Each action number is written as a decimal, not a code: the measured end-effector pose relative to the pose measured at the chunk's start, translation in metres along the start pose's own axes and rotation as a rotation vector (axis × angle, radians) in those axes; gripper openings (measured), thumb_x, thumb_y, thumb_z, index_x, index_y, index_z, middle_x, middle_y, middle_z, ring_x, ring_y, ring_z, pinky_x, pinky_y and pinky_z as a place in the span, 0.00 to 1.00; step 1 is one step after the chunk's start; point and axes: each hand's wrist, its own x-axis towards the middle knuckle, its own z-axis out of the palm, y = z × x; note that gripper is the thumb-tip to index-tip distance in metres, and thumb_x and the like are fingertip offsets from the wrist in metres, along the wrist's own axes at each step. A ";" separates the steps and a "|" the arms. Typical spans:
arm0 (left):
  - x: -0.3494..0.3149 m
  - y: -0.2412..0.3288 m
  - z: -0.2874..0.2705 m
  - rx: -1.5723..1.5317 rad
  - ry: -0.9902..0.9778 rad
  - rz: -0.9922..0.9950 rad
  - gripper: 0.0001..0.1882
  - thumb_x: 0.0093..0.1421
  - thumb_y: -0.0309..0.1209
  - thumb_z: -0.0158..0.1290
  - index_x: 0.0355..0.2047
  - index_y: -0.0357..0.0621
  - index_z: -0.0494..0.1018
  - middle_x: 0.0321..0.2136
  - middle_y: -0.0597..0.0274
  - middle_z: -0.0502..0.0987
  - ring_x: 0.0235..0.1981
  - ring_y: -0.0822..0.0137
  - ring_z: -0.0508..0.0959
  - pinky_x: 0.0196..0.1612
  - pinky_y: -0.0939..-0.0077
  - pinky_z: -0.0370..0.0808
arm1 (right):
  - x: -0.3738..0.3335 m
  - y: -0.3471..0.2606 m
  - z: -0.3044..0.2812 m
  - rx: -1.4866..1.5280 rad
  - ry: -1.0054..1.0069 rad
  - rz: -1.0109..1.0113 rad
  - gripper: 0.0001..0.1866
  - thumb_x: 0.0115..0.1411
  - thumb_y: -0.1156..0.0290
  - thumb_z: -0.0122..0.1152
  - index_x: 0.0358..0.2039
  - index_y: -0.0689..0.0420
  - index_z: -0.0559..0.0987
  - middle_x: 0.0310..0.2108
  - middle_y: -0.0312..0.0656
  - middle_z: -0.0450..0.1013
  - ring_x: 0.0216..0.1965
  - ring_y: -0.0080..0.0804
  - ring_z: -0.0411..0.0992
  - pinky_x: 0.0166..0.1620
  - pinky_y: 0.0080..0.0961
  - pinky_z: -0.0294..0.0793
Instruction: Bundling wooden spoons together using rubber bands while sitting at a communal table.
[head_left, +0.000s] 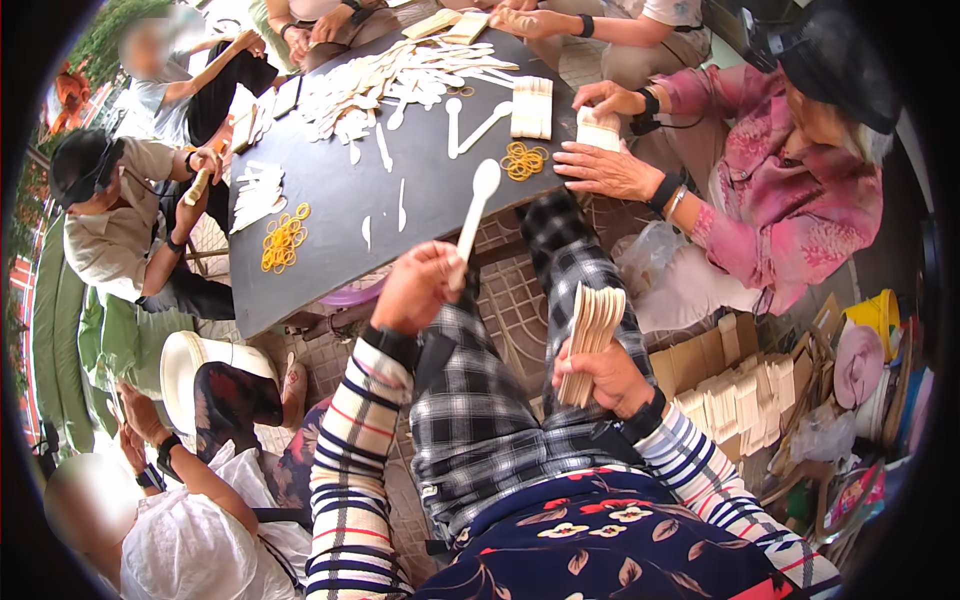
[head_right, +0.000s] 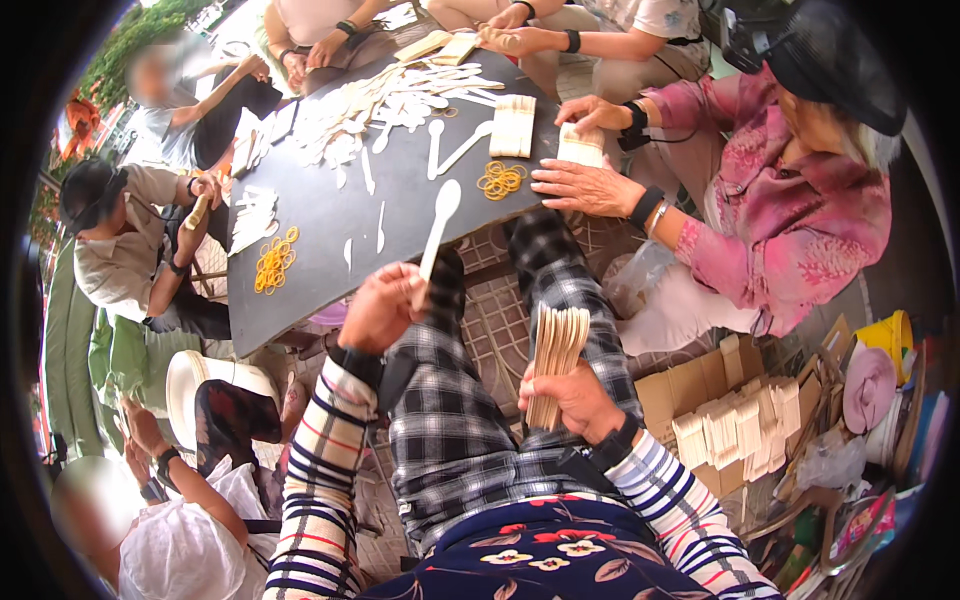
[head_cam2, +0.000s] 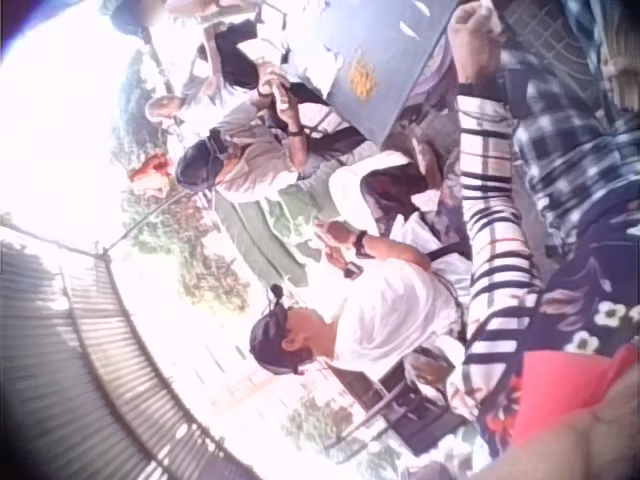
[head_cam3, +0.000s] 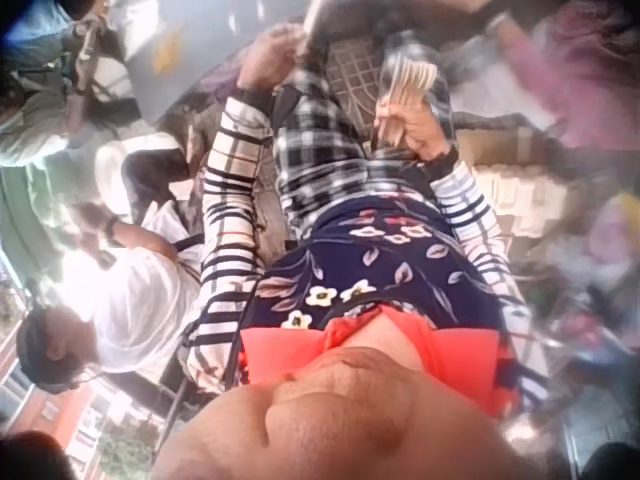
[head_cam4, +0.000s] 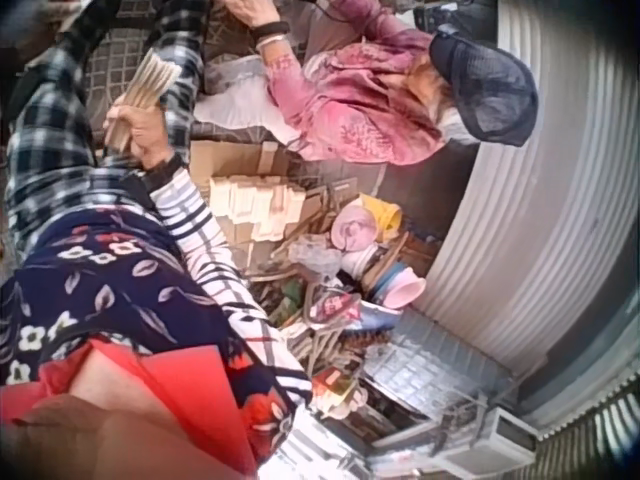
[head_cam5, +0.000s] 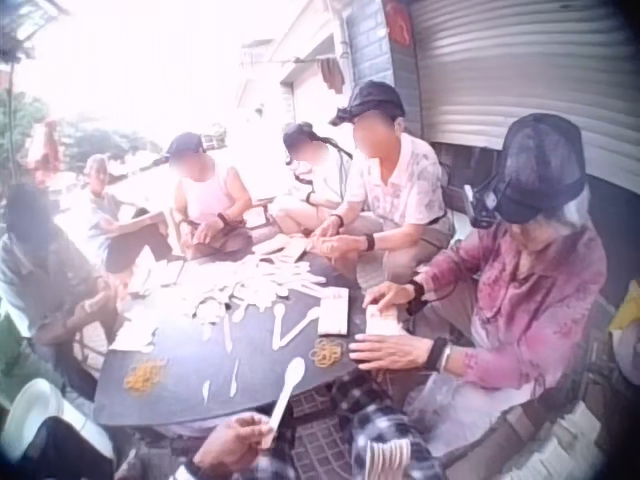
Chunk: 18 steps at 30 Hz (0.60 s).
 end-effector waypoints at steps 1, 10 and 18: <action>-0.007 -0.024 0.009 -0.028 -0.104 -0.052 0.03 0.58 0.26 0.53 0.32 0.40 0.71 0.22 0.63 0.72 0.20 0.72 0.70 0.23 0.79 0.67 | 0.004 -0.002 -0.004 0.037 0.018 -0.002 0.07 0.48 0.80 0.62 0.29 0.63 0.75 0.24 0.42 0.74 0.26 0.33 0.75 0.32 0.28 0.76; -0.077 -0.111 0.080 -0.252 -0.202 -0.289 0.05 0.58 0.27 0.55 0.33 0.41 0.71 0.27 0.63 0.75 0.23 0.72 0.72 0.26 0.79 0.69 | -0.002 0.001 -0.016 0.199 -0.049 -0.074 0.09 0.48 0.81 0.61 0.33 0.65 0.75 0.28 0.45 0.75 0.30 0.35 0.75 0.38 0.30 0.76; -0.083 -0.127 0.087 -0.343 -0.205 -0.291 0.04 0.58 0.27 0.56 0.31 0.44 0.71 0.29 0.68 0.75 0.27 0.73 0.73 0.26 0.77 0.70 | -0.015 -0.008 -0.009 0.194 -0.163 -0.078 0.12 0.48 0.82 0.62 0.36 0.66 0.75 0.31 0.48 0.76 0.32 0.37 0.76 0.36 0.33 0.79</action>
